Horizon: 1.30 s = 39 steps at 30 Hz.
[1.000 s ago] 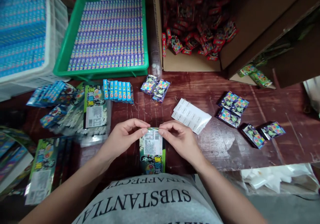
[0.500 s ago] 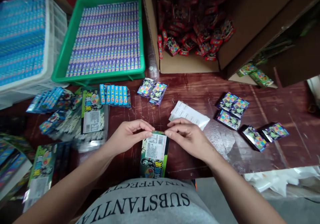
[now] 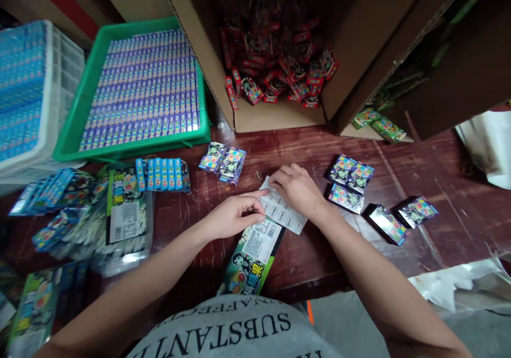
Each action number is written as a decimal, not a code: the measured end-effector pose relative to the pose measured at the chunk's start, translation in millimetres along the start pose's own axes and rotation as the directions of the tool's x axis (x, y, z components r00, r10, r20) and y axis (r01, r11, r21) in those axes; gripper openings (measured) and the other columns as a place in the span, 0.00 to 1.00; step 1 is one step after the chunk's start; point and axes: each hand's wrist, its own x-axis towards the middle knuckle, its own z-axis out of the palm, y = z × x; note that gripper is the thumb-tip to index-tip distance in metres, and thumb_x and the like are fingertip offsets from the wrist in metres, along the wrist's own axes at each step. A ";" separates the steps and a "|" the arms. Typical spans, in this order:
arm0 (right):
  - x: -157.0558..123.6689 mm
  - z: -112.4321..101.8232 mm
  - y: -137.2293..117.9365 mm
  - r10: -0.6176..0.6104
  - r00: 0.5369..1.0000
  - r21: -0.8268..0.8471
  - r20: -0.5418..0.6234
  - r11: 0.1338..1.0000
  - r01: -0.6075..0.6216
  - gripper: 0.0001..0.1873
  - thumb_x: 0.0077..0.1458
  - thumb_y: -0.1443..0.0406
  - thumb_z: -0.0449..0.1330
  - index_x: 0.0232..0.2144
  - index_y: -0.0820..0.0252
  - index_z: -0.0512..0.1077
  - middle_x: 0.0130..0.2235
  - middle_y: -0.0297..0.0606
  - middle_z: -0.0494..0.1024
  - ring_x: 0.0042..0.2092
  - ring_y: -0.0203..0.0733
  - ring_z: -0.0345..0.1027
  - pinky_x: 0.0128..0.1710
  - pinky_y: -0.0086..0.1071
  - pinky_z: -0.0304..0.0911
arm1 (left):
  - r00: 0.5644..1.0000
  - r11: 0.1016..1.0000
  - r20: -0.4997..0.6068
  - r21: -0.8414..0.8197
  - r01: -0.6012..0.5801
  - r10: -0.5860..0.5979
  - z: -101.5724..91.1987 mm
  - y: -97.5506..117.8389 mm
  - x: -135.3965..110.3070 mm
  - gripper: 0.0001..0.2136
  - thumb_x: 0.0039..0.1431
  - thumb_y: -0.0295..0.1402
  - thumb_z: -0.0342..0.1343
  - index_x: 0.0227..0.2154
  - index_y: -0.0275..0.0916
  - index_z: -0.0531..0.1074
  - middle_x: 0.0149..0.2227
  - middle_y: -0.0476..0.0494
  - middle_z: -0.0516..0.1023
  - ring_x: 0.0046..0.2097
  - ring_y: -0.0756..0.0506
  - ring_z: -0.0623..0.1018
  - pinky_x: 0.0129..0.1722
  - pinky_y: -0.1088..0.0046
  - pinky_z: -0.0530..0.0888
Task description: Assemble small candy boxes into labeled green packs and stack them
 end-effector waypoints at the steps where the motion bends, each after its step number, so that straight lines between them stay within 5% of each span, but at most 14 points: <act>1: -3.8 -3.2 -1.8 -0.033 0.999 0.018 0.014 0.999 0.033 0.10 0.68 0.62 0.55 0.37 0.56 0.76 0.41 0.40 0.80 0.42 0.47 0.68 0.46 0.42 0.61 | 1.000 1.000 0.010 -0.004 0.012 -0.012 -0.2 0.0 0.4 0.02 0.62 0.30 0.60 0.33 0.39 0.77 0.53 0.37 0.81 0.66 0.40 0.71 0.57 0.63 0.71; 5: -10.0 -16.2 -1.3 -0.035 0.998 0.148 -0.051 0.988 0.042 0.10 0.69 0.62 0.54 0.38 0.56 0.74 0.39 0.39 0.78 0.42 0.44 0.68 0.46 0.39 0.61 | 0.999 0.999 0.021 -0.025 0.041 -0.040 -2.1 1.3 0.7 0.02 0.62 0.30 0.60 0.34 0.39 0.77 0.56 0.36 0.79 0.65 0.41 0.71 0.59 0.63 0.70; 10: 5.5 -12.0 4.4 0.175 0.983 -0.106 -0.053 0.978 -0.180 0.12 0.64 0.57 0.61 0.45 0.55 0.77 0.40 0.40 0.80 0.44 0.50 0.69 0.44 0.42 0.57 | 0.998 0.998 0.011 -0.018 0.060 -0.060 -1.8 0.6 0.9 0.01 0.61 0.30 0.61 0.34 0.40 0.77 0.63 0.33 0.72 0.67 0.40 0.68 0.57 0.63 0.71; 15: 8.1 -7.7 -11.0 0.117 0.993 -0.158 0.027 0.981 -0.111 0.08 0.65 0.61 0.59 0.37 0.54 0.79 0.39 0.39 0.80 0.43 0.49 0.69 0.44 0.42 0.53 | 0.999 0.999 -0.006 -0.019 0.031 -0.032 0.5 -1.4 2.1 0.01 0.61 0.30 0.61 0.33 0.39 0.77 0.58 0.34 0.78 0.65 0.40 0.71 0.58 0.62 0.70; 19: -12.0 -29.5 -33.1 0.112 0.993 0.217 0.044 0.969 -0.119 0.09 0.64 0.58 0.61 0.35 0.55 0.77 0.37 0.36 0.78 0.41 0.44 0.69 0.44 0.38 0.57 | 0.999 0.999 -0.035 -0.018 0.029 -0.030 -1.4 -0.3 -5.1 0.03 0.61 0.31 0.60 0.34 0.39 0.77 0.51 0.39 0.79 0.54 0.41 0.79 0.53 0.61 0.73; 22: -27.9 -45.1 -50.0 0.168 0.962 0.541 0.215 0.800 -0.261 0.13 0.64 0.54 0.61 0.35 0.56 0.76 0.34 0.33 0.78 0.36 0.39 0.69 0.39 0.34 0.60 | 0.993 0.999 -0.116 -0.022 -0.034 0.032 -4.7 2.8 -16.4 0.03 0.59 0.30 0.60 0.35 0.39 0.77 0.52 0.38 0.74 0.55 0.41 0.77 0.56 0.60 0.72; 24: -34.4 -47.0 -58.9 0.192 0.927 0.598 0.323 0.717 -0.357 0.13 0.63 0.54 0.61 0.35 0.56 0.76 0.34 0.33 0.78 0.36 0.39 0.69 0.38 0.33 0.61 | 0.988 0.998 -0.147 -0.035 -0.061 0.055 -5.6 5.2 -23.7 0.05 0.58 0.29 0.60 0.37 0.39 0.77 0.52 0.38 0.71 0.55 0.42 0.76 0.53 0.62 0.74; 28: -39.3 -35.3 -69.9 0.276 0.903 0.485 0.331 0.770 -0.413 0.08 0.60 0.57 0.63 0.34 0.55 0.76 0.36 0.34 0.78 0.39 0.41 0.70 0.42 0.36 0.62 | 0.986 0.995 -0.154 -0.068 -0.077 0.065 -3.4 11.2 -32.2 0.08 0.57 0.26 0.57 0.39 0.39 0.76 0.49 0.40 0.71 0.50 0.44 0.77 0.48 0.65 0.76; 31: -44.1 -26.9 -77.8 0.316 0.931 0.303 0.180 0.883 -0.358 0.08 0.59 0.58 0.65 0.37 0.55 0.76 0.37 0.36 0.77 0.40 0.44 0.70 0.44 0.39 0.61 | 0.984 0.994 -0.169 -0.090 -0.067 0.052 -2.2 16.9 -36.2 0.07 0.56 0.26 0.57 0.38 0.38 0.75 0.47 0.41 0.75 0.49 0.44 0.77 0.50 0.64 0.75; 35: -55.8 -24.4 -93.9 0.188 0.982 0.020 -0.036 0.982 -0.187 0.09 0.62 0.57 0.63 0.43 0.52 0.76 0.38 0.37 0.75 0.42 0.48 0.68 0.43 0.42 0.56 | 0.992 0.992 -0.120 -0.119 0.028 -0.043 -4.6 25.1 -43.9 0.07 0.57 0.28 0.58 0.40 0.38 0.74 0.39 0.44 0.79 0.41 0.46 0.78 0.42 0.68 0.75; 39: -62.2 -25.8 -106.0 0.100 0.995 -0.101 0.003 0.990 -0.100 0.11 0.68 0.57 0.57 0.46 0.45 0.79 0.35 0.37 0.72 0.41 0.47 0.67 0.42 0.43 0.53 | 0.996 0.996 -0.069 -0.083 0.046 -0.051 -9.1 37.1 -48.6 0.07 0.57 0.32 0.61 0.38 0.38 0.73 0.35 0.47 0.77 0.36 0.48 0.76 0.36 0.71 0.72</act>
